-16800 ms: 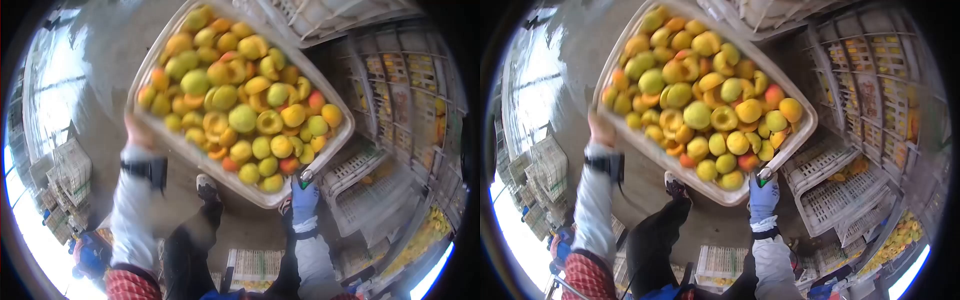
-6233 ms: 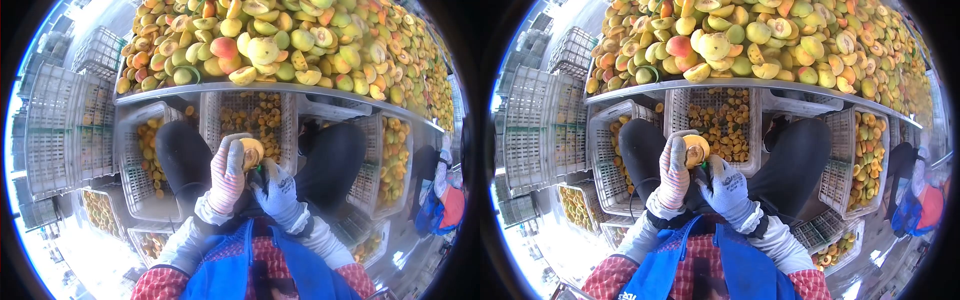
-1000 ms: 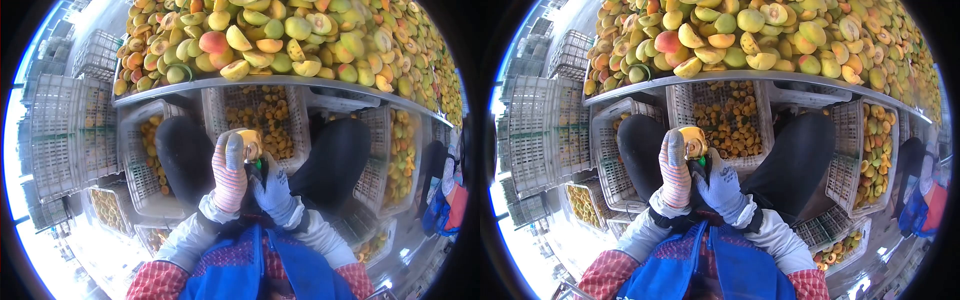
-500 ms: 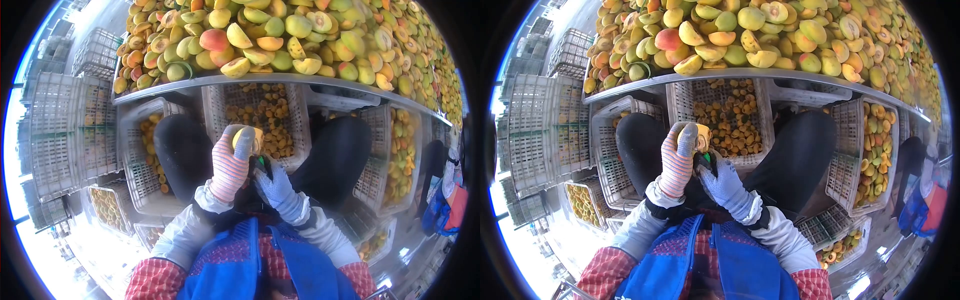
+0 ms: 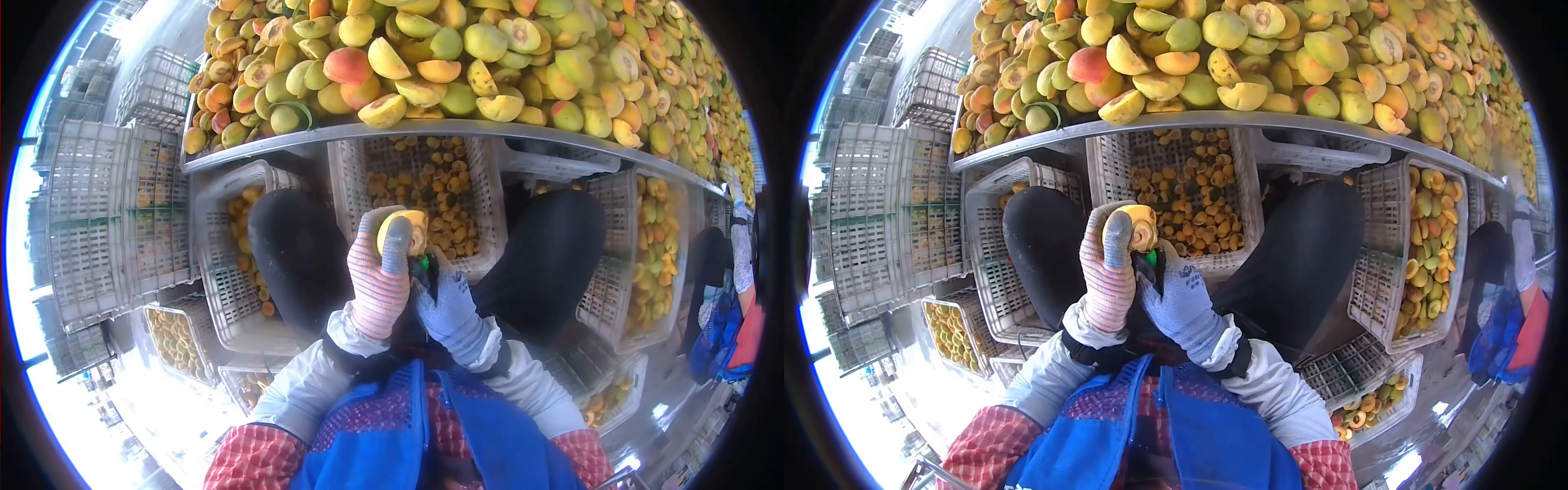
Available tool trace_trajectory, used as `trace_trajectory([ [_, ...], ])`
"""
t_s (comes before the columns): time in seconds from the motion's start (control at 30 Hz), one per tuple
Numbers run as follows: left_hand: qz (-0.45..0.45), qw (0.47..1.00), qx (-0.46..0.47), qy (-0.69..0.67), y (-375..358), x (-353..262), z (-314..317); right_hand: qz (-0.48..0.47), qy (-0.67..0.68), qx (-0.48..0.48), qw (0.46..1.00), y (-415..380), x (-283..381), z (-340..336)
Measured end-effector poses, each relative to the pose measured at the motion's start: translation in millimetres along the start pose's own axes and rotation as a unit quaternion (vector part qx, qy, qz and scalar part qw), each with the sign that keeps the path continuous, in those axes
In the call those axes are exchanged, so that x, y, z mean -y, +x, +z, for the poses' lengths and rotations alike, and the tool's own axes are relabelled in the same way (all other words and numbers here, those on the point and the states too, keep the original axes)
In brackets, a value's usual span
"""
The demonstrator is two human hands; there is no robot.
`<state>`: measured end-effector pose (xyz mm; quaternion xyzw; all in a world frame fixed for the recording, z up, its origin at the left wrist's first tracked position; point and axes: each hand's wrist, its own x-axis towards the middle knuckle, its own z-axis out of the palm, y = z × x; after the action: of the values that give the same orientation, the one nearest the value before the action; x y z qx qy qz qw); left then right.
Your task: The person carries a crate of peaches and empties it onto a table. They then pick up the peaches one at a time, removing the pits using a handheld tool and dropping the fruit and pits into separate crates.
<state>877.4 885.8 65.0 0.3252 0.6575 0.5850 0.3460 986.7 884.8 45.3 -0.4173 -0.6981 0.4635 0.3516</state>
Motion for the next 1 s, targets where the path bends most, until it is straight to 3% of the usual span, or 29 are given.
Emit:
trace_trajectory([
  [0.13,-0.054,0.996,0.064,-0.014,8.2,-4.8,-6.4,0.062,0.079,0.062,0.993,3.2,-3.9,-5.2],
  [0.23,-0.11,0.99,0.088,-0.03,12.9,-5.9,-6.3,0.081,0.052,0.065,0.993,-1.7,-10.8,-3.9],
  [0.33,-0.143,0.984,0.099,-0.05,13.7,-4.3,-6.1,0.104,0.122,0.049,0.986,-6.9,-15.3,1.1],
  [0.43,-0.163,0.98,0.096,-0.064,16.4,3.5,-6.5,0.212,0.194,0.093,0.953,-8.5,-18.2,0.3],
  [0.57,-0.229,0.964,0.118,-0.06,17.2,7.5,-12.2,0.131,0.163,0.07,0.975,-22.1,-42.1,13.6],
  [0.63,-0.198,0.972,0.111,-0.055,13.1,5.9,-12.5,0.069,0.11,0.022,0.991,-21.9,-35.5,14.2],
  [0.67,-0.183,0.976,0.108,-0.052,12.0,5.2,-12.3,0.159,0.201,0.058,0.965,-20.7,-31.6,11.7],
  [0.73,-0.168,0.977,0.13,0.001,15.1,9.7,-16.3,0.327,0.37,0.126,0.86,-16.8,-21.8,3.1],
  [0.87,-0.115,0.983,0.134,-0.049,13.0,19.5,-14.4,0.395,0.647,0.243,0.605,-5.4,-2.7,-12.2],
  [0.97,-0.253,0.929,0.172,-0.21,10.5,18.6,-16.6,0.376,0.815,0.294,0.328,-6.0,-15.1,-5.9],
  [1.0,-0.273,0.92,0.153,-0.236,8.4,16.1,-13.2,0.352,0.836,0.305,0.29,-4.2,-16.0,-3.8],
])
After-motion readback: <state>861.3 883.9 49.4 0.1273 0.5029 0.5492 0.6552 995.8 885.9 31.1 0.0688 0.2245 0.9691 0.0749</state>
